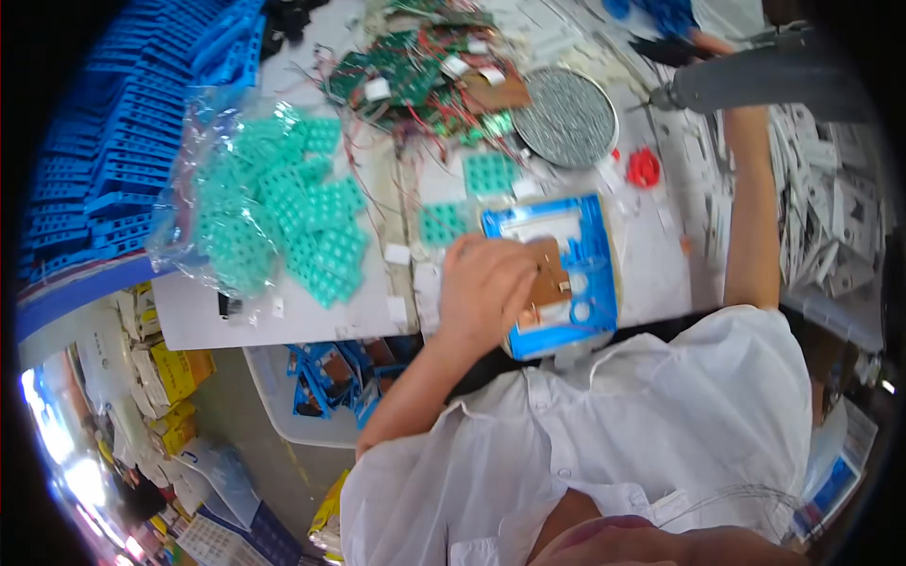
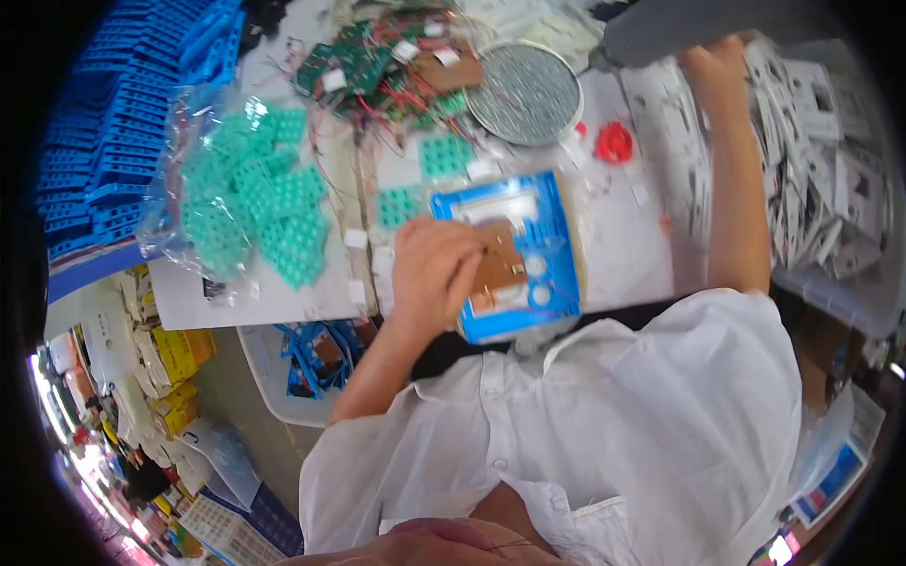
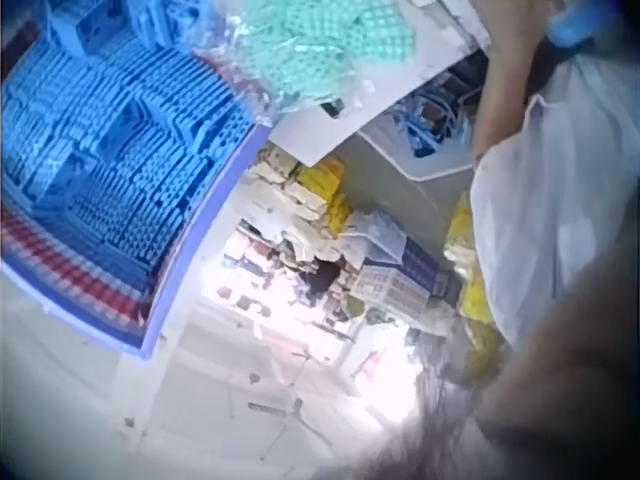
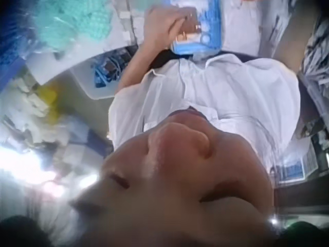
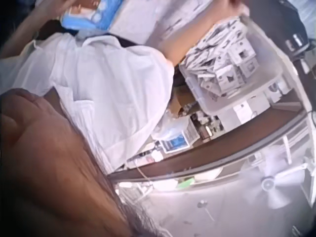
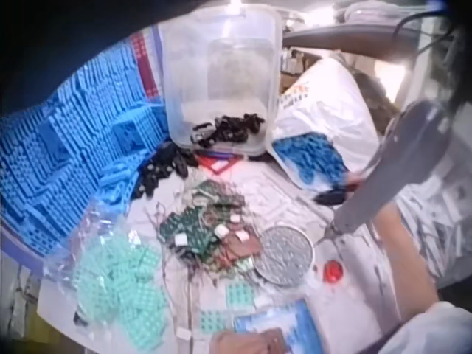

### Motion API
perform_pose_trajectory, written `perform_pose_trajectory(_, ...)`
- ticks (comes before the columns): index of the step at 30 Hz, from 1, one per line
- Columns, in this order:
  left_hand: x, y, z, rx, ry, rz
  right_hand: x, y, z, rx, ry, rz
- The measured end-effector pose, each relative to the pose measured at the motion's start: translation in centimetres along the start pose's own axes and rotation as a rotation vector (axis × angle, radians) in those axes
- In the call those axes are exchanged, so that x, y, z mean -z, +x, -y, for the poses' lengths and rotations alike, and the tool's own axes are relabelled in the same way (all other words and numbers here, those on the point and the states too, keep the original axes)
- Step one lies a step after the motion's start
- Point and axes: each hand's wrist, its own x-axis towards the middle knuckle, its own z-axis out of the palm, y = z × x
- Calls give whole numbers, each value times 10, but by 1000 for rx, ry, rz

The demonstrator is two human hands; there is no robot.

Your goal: Assembling electronic components and plastic parts onto a blue toy casing using a glue gun.

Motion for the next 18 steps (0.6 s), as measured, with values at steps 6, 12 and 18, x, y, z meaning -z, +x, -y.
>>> perform_pose_trajectory(6,-5,1,4,-38,-16,-61,103,-236,90,-295,256,62)
perform_pose_trajectory(12,-1,-2,0,6,-32,-72,-35,-225,146,-217,601,317)
perform_pose_trajectory(18,3,-2,0,139,-171,-44,-75,-205,136,-107,665,463)
